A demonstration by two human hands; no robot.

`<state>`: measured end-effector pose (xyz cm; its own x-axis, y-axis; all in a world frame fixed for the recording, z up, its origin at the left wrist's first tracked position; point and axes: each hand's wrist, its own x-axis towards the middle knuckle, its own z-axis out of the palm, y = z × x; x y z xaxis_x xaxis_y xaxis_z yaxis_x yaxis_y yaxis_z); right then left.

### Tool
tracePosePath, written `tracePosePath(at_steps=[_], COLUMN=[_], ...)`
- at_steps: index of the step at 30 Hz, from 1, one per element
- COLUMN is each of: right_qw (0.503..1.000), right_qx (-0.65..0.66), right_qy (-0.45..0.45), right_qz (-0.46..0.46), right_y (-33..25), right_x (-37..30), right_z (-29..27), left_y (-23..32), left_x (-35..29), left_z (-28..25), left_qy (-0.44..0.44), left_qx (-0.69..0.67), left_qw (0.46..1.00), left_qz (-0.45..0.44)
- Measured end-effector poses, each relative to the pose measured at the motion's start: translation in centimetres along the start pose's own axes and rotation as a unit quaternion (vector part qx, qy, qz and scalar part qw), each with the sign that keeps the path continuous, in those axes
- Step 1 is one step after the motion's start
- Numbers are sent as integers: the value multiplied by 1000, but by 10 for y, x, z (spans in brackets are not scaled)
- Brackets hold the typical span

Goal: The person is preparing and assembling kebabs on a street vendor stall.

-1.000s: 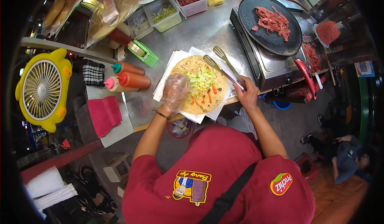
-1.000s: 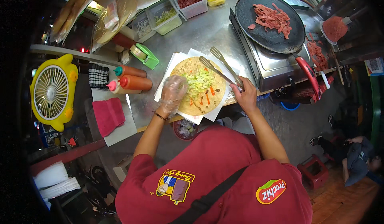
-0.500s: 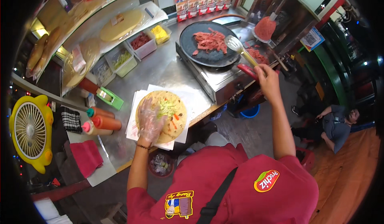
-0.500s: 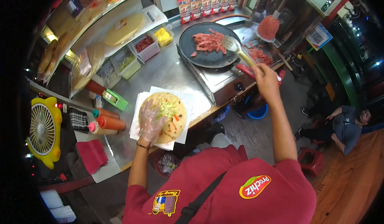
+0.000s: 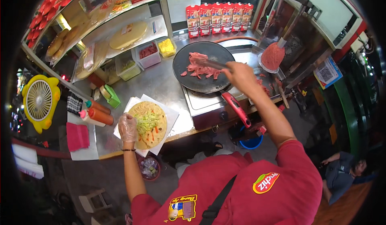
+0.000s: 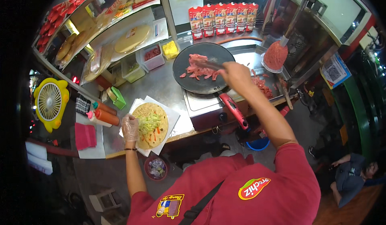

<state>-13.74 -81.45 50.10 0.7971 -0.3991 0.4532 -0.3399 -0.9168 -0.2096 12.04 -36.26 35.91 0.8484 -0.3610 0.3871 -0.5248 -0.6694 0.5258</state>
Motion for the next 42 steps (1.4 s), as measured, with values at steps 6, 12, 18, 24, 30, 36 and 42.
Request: tracePosePath(at_steps=[6, 12, 18, 24, 30, 36, 42], right_qw=[996, 993, 998, 995, 998, 994, 999], right_qx=[12, 22, 44, 91, 31, 31, -29], right_qy=[-91, -88, -31, -34, -30, -59, -28], right_qz=[6, -71, 34, 0, -40, 82, 31], right_y=[27, 34, 133, 51, -13, -15, 5], right_x=[27, 53, 22, -19, 15, 17, 16], right_z=[-22, -8, -16, 2, -10, -22, -9], left_y=[25, 61, 113, 85, 56, 22, -110], left_x=[-21, -36, -92, -149, -162, -199, -334], left_z=[-5, -10, -26, -7, -19, -44, 56], left_qy=[17, 68, 78, 92, 154, 103, 2], left_qx=[-49, 50, -143, -112, -106, -105, -278], left_qw=[997, 996, 981, 975, 960, 965, 895], left_qz=[-51, 6, -101, -166, -209, -218, -348])
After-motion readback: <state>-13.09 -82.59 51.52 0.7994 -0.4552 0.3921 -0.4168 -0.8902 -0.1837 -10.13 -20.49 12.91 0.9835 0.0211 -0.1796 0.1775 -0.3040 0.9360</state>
